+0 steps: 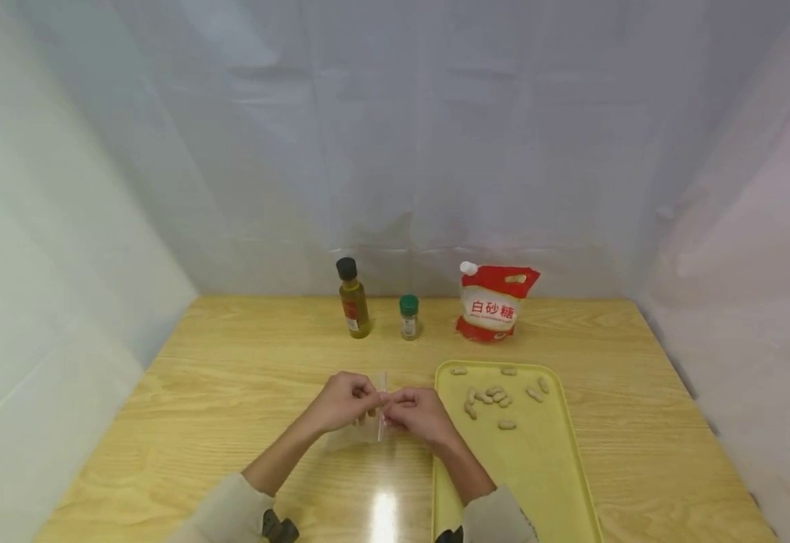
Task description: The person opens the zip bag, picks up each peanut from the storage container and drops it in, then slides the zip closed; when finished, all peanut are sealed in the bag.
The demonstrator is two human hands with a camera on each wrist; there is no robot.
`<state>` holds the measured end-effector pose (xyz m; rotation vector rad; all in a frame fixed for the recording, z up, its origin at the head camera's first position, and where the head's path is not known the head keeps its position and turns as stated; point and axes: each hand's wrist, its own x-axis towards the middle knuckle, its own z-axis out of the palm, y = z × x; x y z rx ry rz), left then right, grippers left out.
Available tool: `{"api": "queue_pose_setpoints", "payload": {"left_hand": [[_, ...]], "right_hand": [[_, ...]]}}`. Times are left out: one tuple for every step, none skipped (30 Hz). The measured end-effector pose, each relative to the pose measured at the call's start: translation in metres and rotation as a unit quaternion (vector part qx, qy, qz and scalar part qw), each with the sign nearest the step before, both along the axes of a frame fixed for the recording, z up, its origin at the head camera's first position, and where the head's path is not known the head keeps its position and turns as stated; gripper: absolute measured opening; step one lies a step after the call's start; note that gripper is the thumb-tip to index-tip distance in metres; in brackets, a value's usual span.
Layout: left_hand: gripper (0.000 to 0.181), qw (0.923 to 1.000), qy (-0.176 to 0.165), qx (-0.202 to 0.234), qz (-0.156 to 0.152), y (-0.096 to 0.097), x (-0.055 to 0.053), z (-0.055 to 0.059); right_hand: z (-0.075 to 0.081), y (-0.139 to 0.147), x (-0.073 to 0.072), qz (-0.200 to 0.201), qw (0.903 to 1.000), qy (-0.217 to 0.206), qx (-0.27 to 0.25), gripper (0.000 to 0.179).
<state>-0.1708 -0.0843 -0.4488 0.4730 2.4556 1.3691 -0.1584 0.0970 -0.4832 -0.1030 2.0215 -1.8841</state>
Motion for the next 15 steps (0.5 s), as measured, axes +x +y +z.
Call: {"api": "queue_pose_setpoints", "payload": {"left_hand": [[0.026,1.0,-0.003,0.003,0.002,0.0008,0.0,-0.0002],[0.025,1.0,-0.006,0.005,0.004,0.0017,-0.0001,-0.0003],[0.024,0.9999,-0.01,0.009,0.006,0.0026,-0.0001,0.0],[0.023,0.9998,-0.013,0.013,0.007,0.0036,-0.0002,0.0002],[0.022,0.9997,-0.015,0.016,0.009,0.0047,-0.0003,0.0005],[0.021,0.9996,-0.017,0.021,0.01,0.0057,-0.0001,0.0008],[0.019,0.9995,-0.018,0.021,0.013,0.0068,-0.0003,0.0008],[0.018,0.9994,-0.018,0.024,0.015,0.0076,-0.0005,0.0007],[0.016,0.9993,-0.02,0.027,0.017,0.0083,-0.0007,0.0001],[0.015,0.9992,-0.021,0.029,0.02,0.0088,-0.0007,-0.0005],[0.014,0.9991,-0.022,0.03,0.021,0.0092,-0.0009,-0.0012],[0.013,0.9989,-0.024,0.032,0.022,0.0094,-0.001,-0.0022],[0.013,0.9989,-0.025,0.031,0.023,0.0095,-0.0013,-0.003],[0.013,0.9989,-0.025,0.032,0.023,0.0094,-0.0013,-0.0037],[0.012,0.9989,-0.025,0.033,0.023,0.0093,-0.0013,-0.0043]], "right_hand": [[0.0001,0.0,0.0001,0.002,1.0,0.001,-0.002,0.027],[0.0,0.0003,0.0002,0.003,1.0,0.002,-0.003,0.026],[0.0005,0.0004,0.0004,0.002,1.0,0.004,-0.002,0.026],[0.0008,0.0006,0.0005,0.0,1.0,0.004,-0.001,0.026],[0.0013,0.0007,0.0006,-0.002,1.0,0.004,0.0,0.025],[0.0017,0.0007,0.0009,-0.004,1.0,0.004,0.001,0.025],[0.0021,0.0006,0.001,-0.008,1.0,0.003,0.002,0.025],[0.0023,0.0004,0.0012,-0.01,0.9999,0.002,0.003,0.025],[0.0025,0.0,0.0014,-0.013,0.9999,0.001,0.002,0.024],[0.0024,-0.0005,0.0016,-0.016,0.9999,-0.001,0.002,0.024],[0.0021,-0.001,0.0019,-0.019,0.9998,-0.001,0.003,0.023],[0.0015,-0.0016,0.002,-0.023,0.9997,-0.003,0.004,0.022],[0.0008,-0.0023,0.0022,-0.027,0.9996,-0.003,0.006,0.021],[0.0001,-0.0028,0.0023,-0.033,0.9994,-0.004,0.008,0.02],[-0.0006,-0.0034,0.0024,-0.04,0.9992,-0.004,0.01,0.019]]}}
